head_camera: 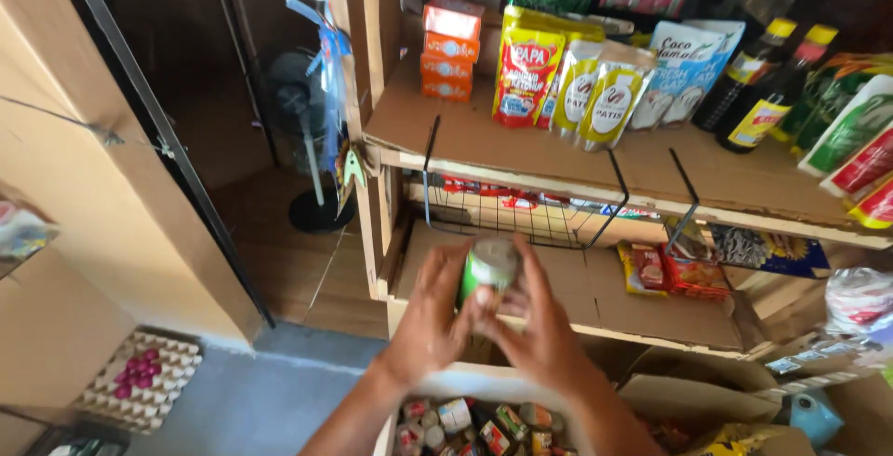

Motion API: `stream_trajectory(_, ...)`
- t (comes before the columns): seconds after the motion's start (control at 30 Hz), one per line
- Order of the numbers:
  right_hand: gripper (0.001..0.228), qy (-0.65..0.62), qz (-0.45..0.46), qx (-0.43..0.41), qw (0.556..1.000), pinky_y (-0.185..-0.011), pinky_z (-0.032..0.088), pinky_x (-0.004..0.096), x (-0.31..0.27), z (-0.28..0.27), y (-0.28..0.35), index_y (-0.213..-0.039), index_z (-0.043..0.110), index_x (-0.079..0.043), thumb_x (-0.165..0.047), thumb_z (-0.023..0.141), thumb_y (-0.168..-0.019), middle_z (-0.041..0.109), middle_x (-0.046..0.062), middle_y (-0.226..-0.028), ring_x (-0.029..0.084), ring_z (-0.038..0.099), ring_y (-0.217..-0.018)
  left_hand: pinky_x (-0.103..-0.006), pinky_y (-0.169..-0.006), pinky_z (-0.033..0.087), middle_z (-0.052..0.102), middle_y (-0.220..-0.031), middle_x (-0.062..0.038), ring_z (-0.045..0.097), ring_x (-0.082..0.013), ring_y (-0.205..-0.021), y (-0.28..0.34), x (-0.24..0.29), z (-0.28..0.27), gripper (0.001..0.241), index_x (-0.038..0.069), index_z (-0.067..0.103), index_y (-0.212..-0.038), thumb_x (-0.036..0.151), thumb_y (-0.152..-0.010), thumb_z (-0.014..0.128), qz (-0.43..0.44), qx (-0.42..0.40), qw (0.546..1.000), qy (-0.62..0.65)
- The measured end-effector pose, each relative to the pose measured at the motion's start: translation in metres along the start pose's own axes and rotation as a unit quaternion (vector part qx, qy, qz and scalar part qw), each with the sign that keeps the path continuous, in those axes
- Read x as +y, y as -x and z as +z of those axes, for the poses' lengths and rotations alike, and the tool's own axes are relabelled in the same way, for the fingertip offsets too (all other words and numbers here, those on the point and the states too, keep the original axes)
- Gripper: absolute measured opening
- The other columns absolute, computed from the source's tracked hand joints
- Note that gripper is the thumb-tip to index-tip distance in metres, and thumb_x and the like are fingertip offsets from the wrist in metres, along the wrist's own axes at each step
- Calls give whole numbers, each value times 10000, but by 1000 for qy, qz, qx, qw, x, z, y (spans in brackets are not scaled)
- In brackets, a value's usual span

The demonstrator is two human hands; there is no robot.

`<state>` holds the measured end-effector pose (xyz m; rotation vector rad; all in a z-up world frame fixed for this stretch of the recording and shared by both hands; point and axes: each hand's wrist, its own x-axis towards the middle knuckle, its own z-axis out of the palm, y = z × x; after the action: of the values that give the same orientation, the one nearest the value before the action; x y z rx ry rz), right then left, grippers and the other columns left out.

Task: Transfer canned goods from a plastic bin to grocery store shelves.

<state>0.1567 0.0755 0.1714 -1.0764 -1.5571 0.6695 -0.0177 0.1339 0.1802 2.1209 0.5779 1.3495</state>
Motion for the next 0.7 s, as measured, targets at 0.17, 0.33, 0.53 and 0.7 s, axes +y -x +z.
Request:
stream_trajectory(0.17, 955, 48, -62, 41, 996, -979, 580, 398, -27, -4, -89, -1627, 138, -100, -179, 760, -906, 513, 153, -1495, 253, 625, -1217, -491, -1071, 457, 579, -1311, -279, 581, -455, -1213, -75, -8, -30, 502, -47, 459, -1462, 254, -1069, 541, 95, 47, 994, -30)
stream_trajectory(0.33, 839, 91, -51, 62, 993, -933, 607, 352, 7, -16, -180, -1603, 264, -112, -155, 767, -932, 657, 118, -1370, 207, 707, -1199, -470, -991, 524, 597, -1339, -303, 636, -463, -1182, -158, -60, -42, 464, 12, 464, -1473, 245, -1077, 526, 98, 42, 994, -7)
stream_trajectory(0.53, 820, 106, -117, 79, 984, -853, 600, 335, 42, -14, -266, -1528, 276, -73, -66, 771, -875, 622, 95, -1260, 195, 689, -1048, -493, -964, 522, 671, -1244, -266, 642, -448, -1165, -241, -144, -40, 468, 101, 483, -1480, 309, -1062, 521, -39, 17, 994, -102)
stream_trajectory(0.7, 617, 181, -135, 129, 965, -805, 567, 353, 71, 2, -303, -1478, 411, -85, -75, 718, -943, 690, 132, -1101, 198, 700, -939, -548, -912, 514, 662, -1242, -266, 627, -488, -1108, -250, -149, -47, 565, 107, 452, -1473, 289, -963, 613, -16, 65, 980, -188)
